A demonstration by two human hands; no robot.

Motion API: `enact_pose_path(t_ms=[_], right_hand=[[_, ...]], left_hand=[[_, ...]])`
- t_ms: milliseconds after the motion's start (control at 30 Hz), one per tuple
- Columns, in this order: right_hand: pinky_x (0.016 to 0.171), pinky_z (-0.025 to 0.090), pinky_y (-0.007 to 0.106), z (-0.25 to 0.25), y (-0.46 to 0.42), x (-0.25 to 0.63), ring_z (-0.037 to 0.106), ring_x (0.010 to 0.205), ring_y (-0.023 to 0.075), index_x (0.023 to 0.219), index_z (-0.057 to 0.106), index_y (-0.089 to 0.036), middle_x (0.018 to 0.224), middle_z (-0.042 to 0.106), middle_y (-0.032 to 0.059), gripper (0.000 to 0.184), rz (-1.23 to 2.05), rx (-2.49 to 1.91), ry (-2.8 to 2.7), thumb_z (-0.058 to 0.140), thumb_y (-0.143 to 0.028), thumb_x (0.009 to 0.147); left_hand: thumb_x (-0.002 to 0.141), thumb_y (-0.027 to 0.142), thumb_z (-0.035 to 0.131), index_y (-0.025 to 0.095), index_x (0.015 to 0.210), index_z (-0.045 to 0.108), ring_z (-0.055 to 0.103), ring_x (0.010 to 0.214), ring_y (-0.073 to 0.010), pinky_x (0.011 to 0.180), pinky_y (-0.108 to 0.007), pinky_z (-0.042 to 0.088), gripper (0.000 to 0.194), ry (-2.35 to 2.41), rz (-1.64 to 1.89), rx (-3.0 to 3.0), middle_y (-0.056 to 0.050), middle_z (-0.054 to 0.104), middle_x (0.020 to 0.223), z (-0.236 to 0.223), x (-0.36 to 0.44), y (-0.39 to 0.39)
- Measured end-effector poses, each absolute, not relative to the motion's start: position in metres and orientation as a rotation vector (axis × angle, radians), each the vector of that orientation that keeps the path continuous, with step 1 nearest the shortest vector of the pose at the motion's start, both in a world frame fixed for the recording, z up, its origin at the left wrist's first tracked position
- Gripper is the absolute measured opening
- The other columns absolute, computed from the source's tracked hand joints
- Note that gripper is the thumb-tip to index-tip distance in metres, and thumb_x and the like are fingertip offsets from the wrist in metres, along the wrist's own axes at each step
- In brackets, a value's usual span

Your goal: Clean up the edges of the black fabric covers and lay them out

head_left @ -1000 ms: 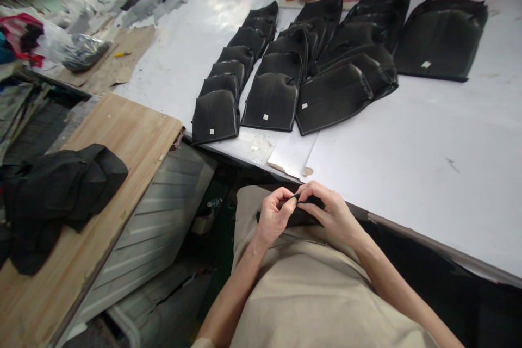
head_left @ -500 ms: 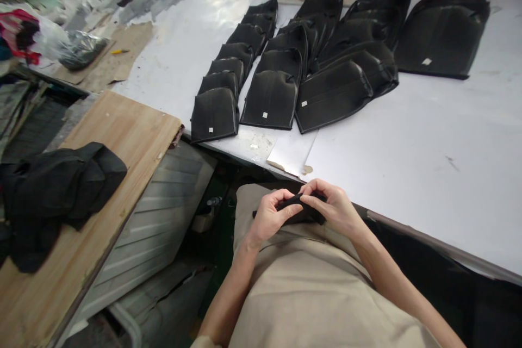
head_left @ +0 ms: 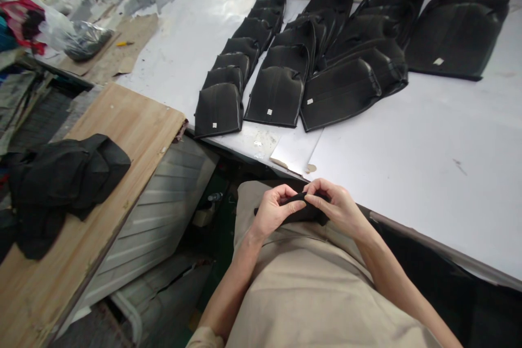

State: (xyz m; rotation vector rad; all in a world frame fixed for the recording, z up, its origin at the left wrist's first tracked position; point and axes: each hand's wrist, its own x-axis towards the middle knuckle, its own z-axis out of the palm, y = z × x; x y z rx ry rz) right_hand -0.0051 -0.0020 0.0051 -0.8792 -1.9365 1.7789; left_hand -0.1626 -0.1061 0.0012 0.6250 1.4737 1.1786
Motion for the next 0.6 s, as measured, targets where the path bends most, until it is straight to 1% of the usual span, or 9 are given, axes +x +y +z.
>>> enact_pose_path(t_ms=[200, 400, 600], right_hand=[[0.072, 0.047, 0.029, 0.0046, -0.0006, -0.0035, 0.061, 0.081, 0.0195, 0.081, 0.062, -0.021, 0.086, 0.068, 0.0023, 0.011, 1.708, -0.889, -2.018, 0.066, -0.029, 0.087], [0.074, 0.047, 0.029, 0.0065, -0.0001, -0.0034, 0.063, 0.085, 0.0193, 0.079, 0.058, -0.021, 0.093, 0.070, 0.0036, 0.015, 1.735, -0.829, -2.007, 0.060, -0.028, 0.092], [0.070, 0.044, 0.029, 0.0096, -0.0011, -0.0048, 0.060, 0.084, 0.0200, 0.080, 0.056, -0.022, 0.093, 0.068, 0.0031, 0.014, 1.683, -0.883, -2.057, 0.058, -0.025, 0.093]], left_hand=[[0.071, 0.037, 0.083, 0.014, 0.078, 0.063, 0.053, 0.061, -0.0086, 0.058, -0.020, 0.040, 0.032, 1.497, 1.170, 0.648, 0.002, 0.061, 0.069, 0.0025, -0.1603, -0.1057], [0.069, 0.038, 0.084, 0.014, 0.077, 0.063, 0.054, 0.062, -0.0099, 0.057, -0.021, 0.040, 0.033, 1.516, 1.176, 0.633, 0.001, 0.061, 0.069, 0.0025, -0.1596, -0.1041], [0.075, 0.031, 0.080, 0.013, 0.078, 0.062, 0.052, 0.063, -0.0084, 0.059, -0.020, 0.038, 0.025, 1.518, 1.187, 0.644, 0.002, 0.059, 0.068, 0.0067, -0.1590, -0.1046]])
